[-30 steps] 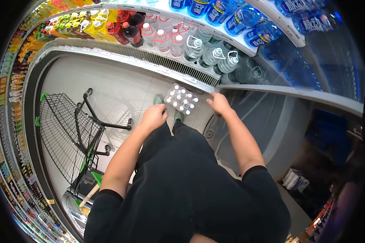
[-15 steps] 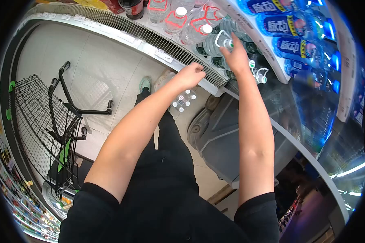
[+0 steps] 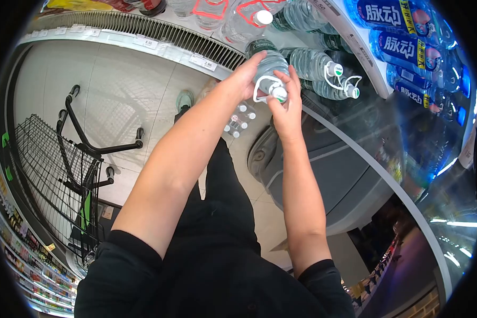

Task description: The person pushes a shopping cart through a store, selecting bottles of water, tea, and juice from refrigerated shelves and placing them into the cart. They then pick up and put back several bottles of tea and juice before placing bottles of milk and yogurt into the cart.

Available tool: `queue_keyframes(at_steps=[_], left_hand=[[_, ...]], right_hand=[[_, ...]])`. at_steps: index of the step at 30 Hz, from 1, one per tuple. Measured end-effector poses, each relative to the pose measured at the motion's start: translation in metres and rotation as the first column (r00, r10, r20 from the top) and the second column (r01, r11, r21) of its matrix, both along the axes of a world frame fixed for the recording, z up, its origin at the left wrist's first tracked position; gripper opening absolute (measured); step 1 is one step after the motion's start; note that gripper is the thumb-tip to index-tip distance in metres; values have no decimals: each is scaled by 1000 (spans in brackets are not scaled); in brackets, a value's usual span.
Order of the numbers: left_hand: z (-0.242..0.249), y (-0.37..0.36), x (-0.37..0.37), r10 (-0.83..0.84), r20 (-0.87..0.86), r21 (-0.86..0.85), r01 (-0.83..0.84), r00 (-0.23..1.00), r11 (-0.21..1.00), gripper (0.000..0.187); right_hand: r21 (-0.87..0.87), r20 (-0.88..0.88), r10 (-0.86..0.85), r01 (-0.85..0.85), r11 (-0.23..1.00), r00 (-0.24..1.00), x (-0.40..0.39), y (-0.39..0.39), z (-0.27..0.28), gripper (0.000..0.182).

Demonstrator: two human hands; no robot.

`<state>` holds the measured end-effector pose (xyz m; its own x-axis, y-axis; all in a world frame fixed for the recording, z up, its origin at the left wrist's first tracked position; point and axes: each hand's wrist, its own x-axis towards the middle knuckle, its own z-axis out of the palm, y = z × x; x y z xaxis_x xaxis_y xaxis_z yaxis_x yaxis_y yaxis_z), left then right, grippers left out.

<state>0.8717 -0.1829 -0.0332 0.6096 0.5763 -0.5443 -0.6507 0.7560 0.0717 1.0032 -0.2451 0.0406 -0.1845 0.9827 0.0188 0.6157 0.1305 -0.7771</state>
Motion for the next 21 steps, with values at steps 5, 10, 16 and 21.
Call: queue_keyframes(at_steps=[5, 10, 16, 21], left_hand=[[-27, -9, 7, -41, 90, 4, 41, 995, 999, 56], [-22, -39, 10, 0, -222, -7, -2, 975, 1000, 64], [0, -96, -7, 27, -371, 15, -23, 928, 1000, 79], [20, -190, -32, 139, -397, -63, -178, 907, 982, 66]], right_hand=[[-595, -569, -624, 256, 762, 536, 3, 2, -27, 78], [-783, -441, -715, 156, 601, 543, 9, 11, -56, 87], [-805, -393, -779, 226, 548, 488, -18, -46, -32, 86], [-842, -378, -684, 74, 534, 624, -32, -117, -10, 72]])
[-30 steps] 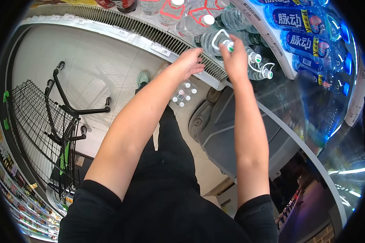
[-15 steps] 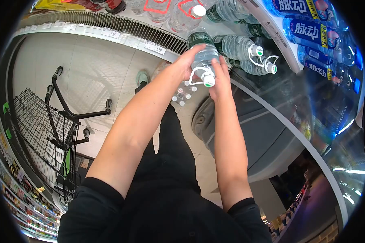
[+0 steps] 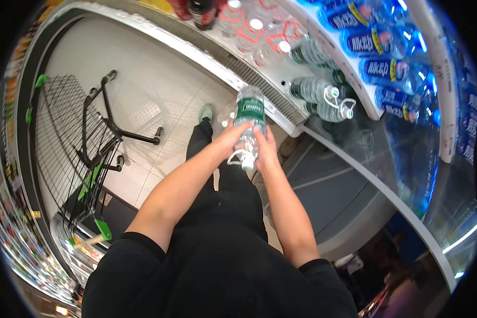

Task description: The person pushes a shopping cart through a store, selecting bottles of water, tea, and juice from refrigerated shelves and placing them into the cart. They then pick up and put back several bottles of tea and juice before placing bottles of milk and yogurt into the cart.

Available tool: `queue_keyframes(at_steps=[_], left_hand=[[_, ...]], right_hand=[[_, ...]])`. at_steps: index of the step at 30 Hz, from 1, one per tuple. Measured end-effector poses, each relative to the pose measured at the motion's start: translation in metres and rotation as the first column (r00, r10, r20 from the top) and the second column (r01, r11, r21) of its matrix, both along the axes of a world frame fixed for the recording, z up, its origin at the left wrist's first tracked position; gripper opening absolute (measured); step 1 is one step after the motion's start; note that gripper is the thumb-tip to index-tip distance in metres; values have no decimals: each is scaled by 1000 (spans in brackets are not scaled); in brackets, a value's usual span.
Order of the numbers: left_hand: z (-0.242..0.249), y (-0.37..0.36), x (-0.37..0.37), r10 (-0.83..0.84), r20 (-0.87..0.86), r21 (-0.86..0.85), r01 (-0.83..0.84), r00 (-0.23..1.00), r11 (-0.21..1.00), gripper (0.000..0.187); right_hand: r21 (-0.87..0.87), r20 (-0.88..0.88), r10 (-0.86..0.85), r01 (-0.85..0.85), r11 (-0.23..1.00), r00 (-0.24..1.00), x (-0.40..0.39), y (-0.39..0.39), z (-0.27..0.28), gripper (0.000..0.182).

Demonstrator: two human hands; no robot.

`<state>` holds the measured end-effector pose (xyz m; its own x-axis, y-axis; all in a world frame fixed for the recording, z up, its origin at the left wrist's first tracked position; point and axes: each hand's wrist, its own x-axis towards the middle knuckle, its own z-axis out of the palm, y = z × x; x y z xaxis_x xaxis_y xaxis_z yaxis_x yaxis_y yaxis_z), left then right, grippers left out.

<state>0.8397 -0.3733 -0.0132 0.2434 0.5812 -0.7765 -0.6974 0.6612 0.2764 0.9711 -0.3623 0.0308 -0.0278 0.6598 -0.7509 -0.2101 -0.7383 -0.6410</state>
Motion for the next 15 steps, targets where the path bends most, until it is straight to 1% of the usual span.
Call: queue_keyframes(at_steps=[1, 3, 5, 6, 9, 10, 13, 14, 15], left_hand=[[20, -20, -12, 26, 10, 46, -26, 1000, 999, 67], [71, -57, -30, 155, -34, 8, -155, 987, 988, 66], [73, -92, -44, 297, -101, 135, -282, 950, 950, 68], [99, -104, -59, 320, -139, 132, -302, 937, 944, 73], [124, -136, -95, 441, -248, 229, -391, 862, 892, 79], [130, -145, -109, 492, -233, 297, -420, 839, 857, 81], [150, -166, -148, 642, -241, 374, -541, 728, 753, 81], [160, -173, -163, 646, -282, 333, -559, 709, 759, 83], [171, -178, -180, 678, -284, 365, -577, 678, 730, 83]], right_hand=[[4, 3, 42, -42, 999, 999, -3, -17, 1, 73], [-38, -78, 132, -135, 990, 988, -23, -41, 34, 75], [8, -95, 245, -245, 969, 965, -46, -61, 58, 80], [99, -110, 309, -298, 949, 945, -55, -70, 54, 85], [279, -119, 518, -472, 836, 847, -96, -80, 70, 84], [307, -161, 572, -510, 803, 804, -111, -81, 75, 83], [456, -75, 726, -624, 635, 684, -166, -82, 109, 82], [473, -94, 754, -637, 608, 650, -186, -83, 123, 81], [482, -66, 782, -667, 568, 619, -207, -84, 133, 81]])
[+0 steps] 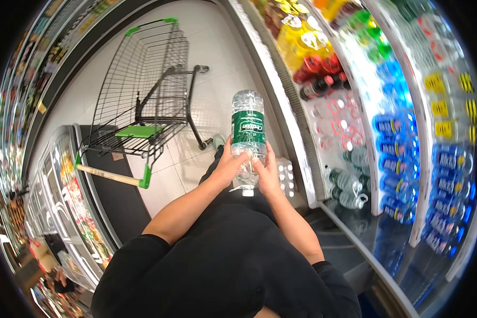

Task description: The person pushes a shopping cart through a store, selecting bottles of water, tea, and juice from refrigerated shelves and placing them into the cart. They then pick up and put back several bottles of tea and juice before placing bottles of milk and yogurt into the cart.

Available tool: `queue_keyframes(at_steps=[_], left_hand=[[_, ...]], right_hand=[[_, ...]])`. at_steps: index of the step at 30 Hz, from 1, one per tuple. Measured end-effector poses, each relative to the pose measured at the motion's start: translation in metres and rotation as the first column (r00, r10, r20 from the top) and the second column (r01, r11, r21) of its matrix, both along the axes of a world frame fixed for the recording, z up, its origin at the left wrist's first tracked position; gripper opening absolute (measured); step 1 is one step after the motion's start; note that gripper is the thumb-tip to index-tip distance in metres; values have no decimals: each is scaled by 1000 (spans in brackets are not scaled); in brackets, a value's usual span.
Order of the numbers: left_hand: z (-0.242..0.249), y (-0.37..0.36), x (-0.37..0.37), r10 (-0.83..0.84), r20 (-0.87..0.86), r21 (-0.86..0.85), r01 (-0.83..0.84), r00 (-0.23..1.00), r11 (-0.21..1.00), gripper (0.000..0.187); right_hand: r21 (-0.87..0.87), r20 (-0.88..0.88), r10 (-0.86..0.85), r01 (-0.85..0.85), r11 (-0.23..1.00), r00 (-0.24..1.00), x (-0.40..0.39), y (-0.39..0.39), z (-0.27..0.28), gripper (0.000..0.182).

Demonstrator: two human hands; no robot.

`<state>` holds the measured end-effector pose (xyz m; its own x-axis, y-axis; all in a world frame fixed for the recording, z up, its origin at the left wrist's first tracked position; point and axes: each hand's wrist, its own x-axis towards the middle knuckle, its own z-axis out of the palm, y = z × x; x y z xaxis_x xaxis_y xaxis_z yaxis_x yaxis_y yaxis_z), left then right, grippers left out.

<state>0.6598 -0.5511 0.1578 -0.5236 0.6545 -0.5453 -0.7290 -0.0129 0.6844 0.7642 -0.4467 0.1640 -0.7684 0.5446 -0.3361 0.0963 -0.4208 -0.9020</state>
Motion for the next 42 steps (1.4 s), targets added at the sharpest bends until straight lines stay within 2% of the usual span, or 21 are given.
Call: queue_keyframes(at_steps=[3, 6, 7, 10, 11, 12, 15, 18, 21, 24, 26, 28, 33, 36, 37, 38, 40, 42], left_hand=[[19, -19, -52, 147, -96, 106, -136, 984, 985, 86], [50, -47, -116, 252, -122, 141, -235, 960, 962, 87], [42, -57, -137, 299, -180, 172, -270, 937, 947, 89], [55, -90, -190, 461, -67, 219, -438, 885, 872, 84], [64, -105, -206, 480, -26, 177, -469, 877, 865, 82], [53, -113, -219, 526, -3, 215, -513, 851, 831, 81], [32, -150, -256, 612, 31, 91, -612, 790, 786, 78], [-17, -201, -299, 511, 181, 4, -520, 841, 854, 68], [-23, -225, -332, 468, 310, -131, -450, 828, 883, 57], [-81, -241, -354, 420, 325, -336, -311, 848, 889, 54], [-126, -247, -365, 336, 363, -321, -223, 869, 921, 55], [-145, -243, -370, 294, 417, -359, -141, 860, 923, 56], [-193, -239, -388, 57, 491, -350, 137, 869, 927, 60], [-234, -243, -397, -97, 471, -490, 352, 877, 797, 68], [-270, -247, -396, -130, 473, -470, 374, 872, 799, 71], [-317, -256, -390, -165, 476, -447, 399, 864, 801, 73], [-319, -241, -388, -207, 457, -438, 421, 865, 794, 77], [-299, -230, -391, -216, 406, -474, 406, 888, 782, 78]], right_hand=[[43, -9, 108, -108, 993, 994, -67, -11, 24, 82], [166, -19, 240, -234, 958, 971, -140, -28, 44, 83], [210, -8, 278, -270, 940, 961, -165, -34, 46, 84], [271, -10, 408, -390, 880, 913, -238, -60, 55, 84], [270, 40, 440, -433, 860, 897, -261, -70, 64, 86], [270, 78, 477, -479, 835, 875, -280, -80, 68, 86], [222, 137, 570, -586, 780, 810, -333, -115, 60, 93], [266, 257, 639, -689, 674, 725, -375, -149, 6, 98], [283, 422, 623, -749, 599, 658, -403, -188, -33, 101], [64, 614, 611, -803, 592, 499, -423, -207, -78, 101], [-12, 686, 587, -800, 599, 430, -425, -216, -110, 103], [-131, 746, 574, -770, 624, 338, -429, -224, -130, 104], [-300, 734, 578, -594, 747, 356, -433, -226, -154, 101], [-367, 728, 588, -524, 769, 353, -445, -219, -143, 99], [-355, 732, 562, -490, 797, 384, -444, -223, -147, 96], [-344, 742, 580, -551, 760, 337, -442, -228, -155, 96], [-322, 766, 596, -659, 680, 241, -441, -232, -163, 94], [-312, 717, 647, -711, 630, 260, -438, -228, -160, 92]])
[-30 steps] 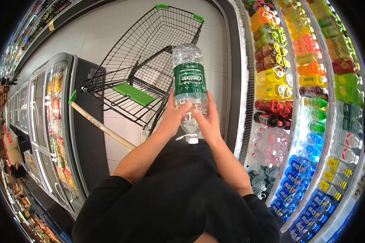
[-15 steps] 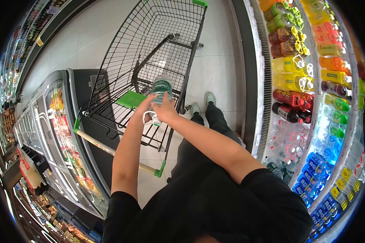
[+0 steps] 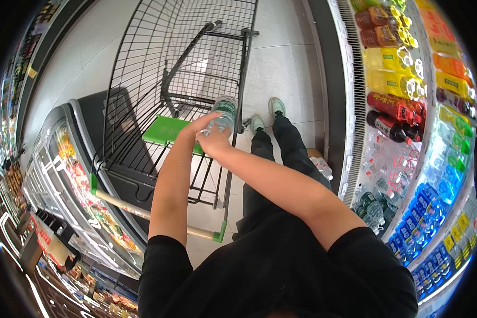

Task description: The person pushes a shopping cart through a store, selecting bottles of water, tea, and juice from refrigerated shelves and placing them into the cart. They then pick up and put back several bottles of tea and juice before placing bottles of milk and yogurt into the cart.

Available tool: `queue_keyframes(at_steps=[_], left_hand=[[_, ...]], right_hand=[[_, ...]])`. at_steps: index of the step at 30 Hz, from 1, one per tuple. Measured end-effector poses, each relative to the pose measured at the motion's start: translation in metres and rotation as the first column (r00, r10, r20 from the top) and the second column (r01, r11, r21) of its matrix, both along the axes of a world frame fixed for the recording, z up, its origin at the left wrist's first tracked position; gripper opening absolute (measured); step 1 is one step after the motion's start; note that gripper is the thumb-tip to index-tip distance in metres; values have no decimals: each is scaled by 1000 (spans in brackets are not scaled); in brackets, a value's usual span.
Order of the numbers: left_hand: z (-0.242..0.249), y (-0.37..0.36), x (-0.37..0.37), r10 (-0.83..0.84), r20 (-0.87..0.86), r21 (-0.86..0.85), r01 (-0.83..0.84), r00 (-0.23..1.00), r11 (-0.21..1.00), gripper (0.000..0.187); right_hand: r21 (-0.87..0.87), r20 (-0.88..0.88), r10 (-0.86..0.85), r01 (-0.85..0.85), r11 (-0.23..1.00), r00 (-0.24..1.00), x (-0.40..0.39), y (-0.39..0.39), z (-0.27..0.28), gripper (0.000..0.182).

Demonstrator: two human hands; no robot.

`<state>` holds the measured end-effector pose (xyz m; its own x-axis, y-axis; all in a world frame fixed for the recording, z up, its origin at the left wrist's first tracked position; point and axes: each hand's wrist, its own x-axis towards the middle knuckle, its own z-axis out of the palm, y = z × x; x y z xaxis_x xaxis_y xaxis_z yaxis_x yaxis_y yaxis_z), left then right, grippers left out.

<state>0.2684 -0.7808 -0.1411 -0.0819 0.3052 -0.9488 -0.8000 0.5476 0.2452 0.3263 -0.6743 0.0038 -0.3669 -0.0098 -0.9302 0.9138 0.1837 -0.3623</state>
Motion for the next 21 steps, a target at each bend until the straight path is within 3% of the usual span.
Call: queue_keyframes(at_steps=[1, 3, 4, 6, 8, 10, 11, 14, 18, 19, 21], left_hand=[[7, 4, -9, -4, 91, 140, -8, 996, 990, 73], [18, 10, -11, 44, 32, -108, -40, 999, 993, 69], [21, 15, -10, 61, -2, -222, -59, 998, 973, 68], [6, 12, -16, 47, 16, -109, -45, 999, 993, 67], [-7, 7, -20, 91, 57, 33, -93, 994, 995, 67], [-7, -6, -20, 162, 71, 140, -170, 984, 975, 67], [-2, -15, -18, 203, 71, 187, -213, 977, 959, 67], [20, -39, -13, 262, 14, 242, -258, 965, 935, 68], [51, -45, -13, 139, -212, 102, -119, 967, 988, 69], [55, -43, -11, 99, -269, 53, -88, 958, 995, 70], [58, -39, -7, 25, -385, -54, -49, 923, 997, 71]], right_hand=[[-20, -46, 68, -69, 997, 997, -2, 5, 7, 91], [-7, -162, 219, -223, 975, 962, 2, 5, 5, 90], [39, -186, 214, -210, 977, 959, 6, -3, -4, 89], [139, -200, 122, -95, 986, 972, 16, -16, -21, 89], [145, -315, 156, -115, 983, 936, 18, -3, 12, 89], [-74, -457, 141, -196, 978, 878, 20, 23, 47, 82], [-25, -503, 150, -188, 982, 851, 31, 30, 58, 69], [-27, -647, 188, -268, 963, 739, 63, 83, 82, 55], [348, -517, 337, -167, 922, 787, 131, 177, 77, 42], [380, -411, 312, -150, 913, 857, 147, 203, 84, 43], [596, -374, 271, 6, 803, 887, 192, 251, 73, 45]])
